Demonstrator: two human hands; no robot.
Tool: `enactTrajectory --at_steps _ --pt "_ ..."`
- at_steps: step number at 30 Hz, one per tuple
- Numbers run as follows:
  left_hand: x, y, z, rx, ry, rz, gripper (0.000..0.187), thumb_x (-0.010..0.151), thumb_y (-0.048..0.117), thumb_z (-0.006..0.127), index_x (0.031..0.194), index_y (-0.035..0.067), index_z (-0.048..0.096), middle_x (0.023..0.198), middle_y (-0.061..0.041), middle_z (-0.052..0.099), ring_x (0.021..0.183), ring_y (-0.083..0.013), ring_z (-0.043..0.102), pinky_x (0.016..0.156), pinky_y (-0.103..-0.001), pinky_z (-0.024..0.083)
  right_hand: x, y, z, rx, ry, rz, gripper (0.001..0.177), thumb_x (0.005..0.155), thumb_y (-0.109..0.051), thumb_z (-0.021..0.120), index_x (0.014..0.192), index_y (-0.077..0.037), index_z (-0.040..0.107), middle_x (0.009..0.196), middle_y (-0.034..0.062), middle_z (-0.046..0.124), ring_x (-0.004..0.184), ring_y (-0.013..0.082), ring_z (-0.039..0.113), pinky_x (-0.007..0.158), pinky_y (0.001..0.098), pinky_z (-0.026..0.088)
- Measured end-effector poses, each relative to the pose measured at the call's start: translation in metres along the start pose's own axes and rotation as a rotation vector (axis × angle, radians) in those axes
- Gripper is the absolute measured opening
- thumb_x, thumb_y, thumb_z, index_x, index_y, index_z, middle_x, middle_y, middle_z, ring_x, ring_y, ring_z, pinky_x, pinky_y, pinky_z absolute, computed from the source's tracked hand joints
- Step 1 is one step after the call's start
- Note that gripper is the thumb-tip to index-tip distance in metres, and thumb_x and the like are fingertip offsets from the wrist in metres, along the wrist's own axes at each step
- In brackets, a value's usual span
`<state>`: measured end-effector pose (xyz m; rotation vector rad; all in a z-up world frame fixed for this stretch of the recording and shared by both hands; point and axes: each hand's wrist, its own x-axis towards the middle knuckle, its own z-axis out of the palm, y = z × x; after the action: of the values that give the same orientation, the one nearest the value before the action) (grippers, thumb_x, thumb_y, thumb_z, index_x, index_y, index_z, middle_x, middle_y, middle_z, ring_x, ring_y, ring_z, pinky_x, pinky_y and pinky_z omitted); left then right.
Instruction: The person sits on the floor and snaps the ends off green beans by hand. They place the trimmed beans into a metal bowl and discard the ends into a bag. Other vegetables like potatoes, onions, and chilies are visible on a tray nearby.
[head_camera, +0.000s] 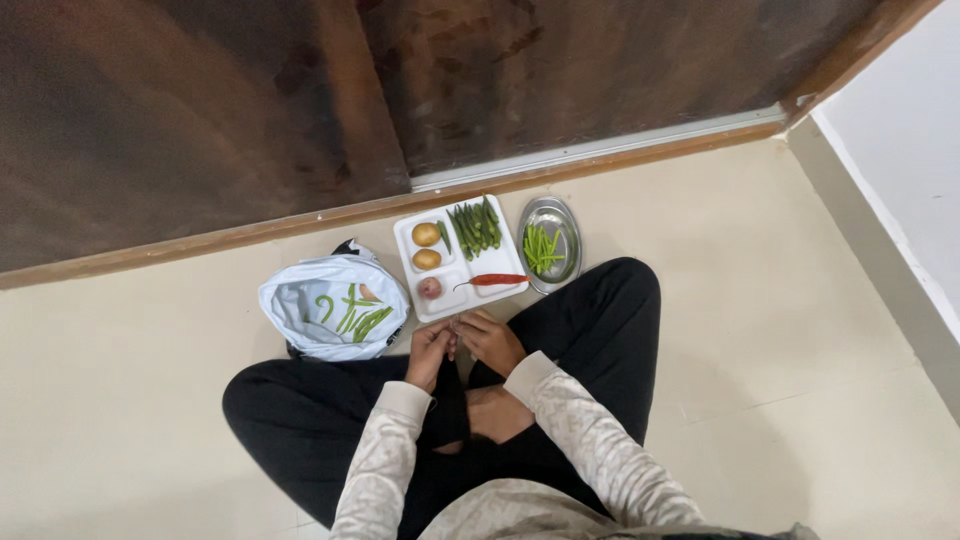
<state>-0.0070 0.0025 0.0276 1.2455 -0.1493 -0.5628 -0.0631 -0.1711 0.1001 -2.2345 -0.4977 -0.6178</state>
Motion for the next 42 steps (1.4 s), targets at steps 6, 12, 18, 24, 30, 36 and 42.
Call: enactTrajectory --at_steps 6,12,18,24,30,36,42 --pt "0.019 0.043 0.02 0.181 -0.047 -0.008 0.032 0.093 -0.001 0.057 0.118 -0.004 0.075 0.076 -0.002 0.064 0.061 -0.0085 0.055 0.053 -0.024 0.045 -0.002 0.027 0.011 -0.125 0.07 0.546 0.017 0.075 0.002 0.07 0.092 0.002 0.073 0.097 0.0168 0.071 0.097 0.0378 0.067 0.084 0.043 0.055" --pt "0.124 0.075 0.087 0.737 0.0 0.273 0.023 0.087 0.001 0.063 0.105 0.001 0.078 0.076 -0.014 0.077 0.065 -0.0166 0.074 0.064 -0.029 0.058 -0.009 0.021 0.014 -0.016 -0.004 0.508 0.02 0.073 -0.003 0.074 0.093 0.001 0.073 0.099 0.0212 0.072 0.096 0.0407 0.067 0.084 0.0444 0.055" --pt "0.191 0.037 0.15 0.799 0.062 0.42 0.021 0.086 0.003 0.068 0.106 0.001 0.076 0.086 -0.02 0.075 0.075 -0.0297 0.075 0.068 -0.036 0.058 0.0 0.028 0.009 0.258 -0.028 0.806 0.02 0.075 -0.004 0.074 0.094 0.001 0.075 0.097 0.0223 0.073 0.093 0.0383 0.071 0.079 0.0424 0.056" --pt "0.181 0.032 0.136 0.893 -0.086 0.398 0.02 0.087 0.006 0.071 0.105 0.003 0.078 0.085 -0.02 0.075 0.073 -0.0301 0.074 0.069 -0.037 0.057 -0.01 0.041 0.033 0.15 -0.04 0.822 0.018 0.076 -0.005 0.075 0.093 0.001 0.076 0.095 0.0225 0.074 0.089 0.0375 0.072 0.076 0.0415 0.058" --pt "0.106 0.087 0.049 0.861 0.087 0.269 0.021 0.087 0.007 0.066 0.104 0.005 0.078 0.078 -0.015 0.075 0.063 -0.0227 0.072 0.061 -0.034 0.056 -0.008 0.04 0.036 0.138 -0.017 0.599 0.019 0.076 -0.004 0.075 0.095 0.0 0.079 0.092 0.0222 0.075 0.085 0.0365 0.074 0.074 0.0403 0.059" --pt "0.03 0.122 -0.117 1.256 0.332 0.193 0.012 0.086 0.015 0.069 0.081 0.004 0.075 0.076 -0.02 0.071 0.071 -0.0379 0.07 0.067 -0.047 0.057 0.006 0.024 0.026 0.252 -0.016 0.683 0.024 0.076 -0.005 0.078 0.1 0.0 0.078 0.092 0.0186 0.077 0.082 0.0282 0.078 0.074 0.0342 0.061" --pt "0.017 0.091 -0.187 1.502 0.302 -0.023 0.019 0.084 0.021 0.073 0.094 0.005 0.07 0.096 -0.027 0.069 0.087 -0.0467 0.067 0.076 -0.056 0.053 0.006 0.025 0.032 0.245 -0.157 0.908 0.026 0.078 -0.008 0.077 0.104 -0.004 0.078 0.092 0.0161 0.078 0.074 0.0269 0.078 0.069 0.0338 0.061"
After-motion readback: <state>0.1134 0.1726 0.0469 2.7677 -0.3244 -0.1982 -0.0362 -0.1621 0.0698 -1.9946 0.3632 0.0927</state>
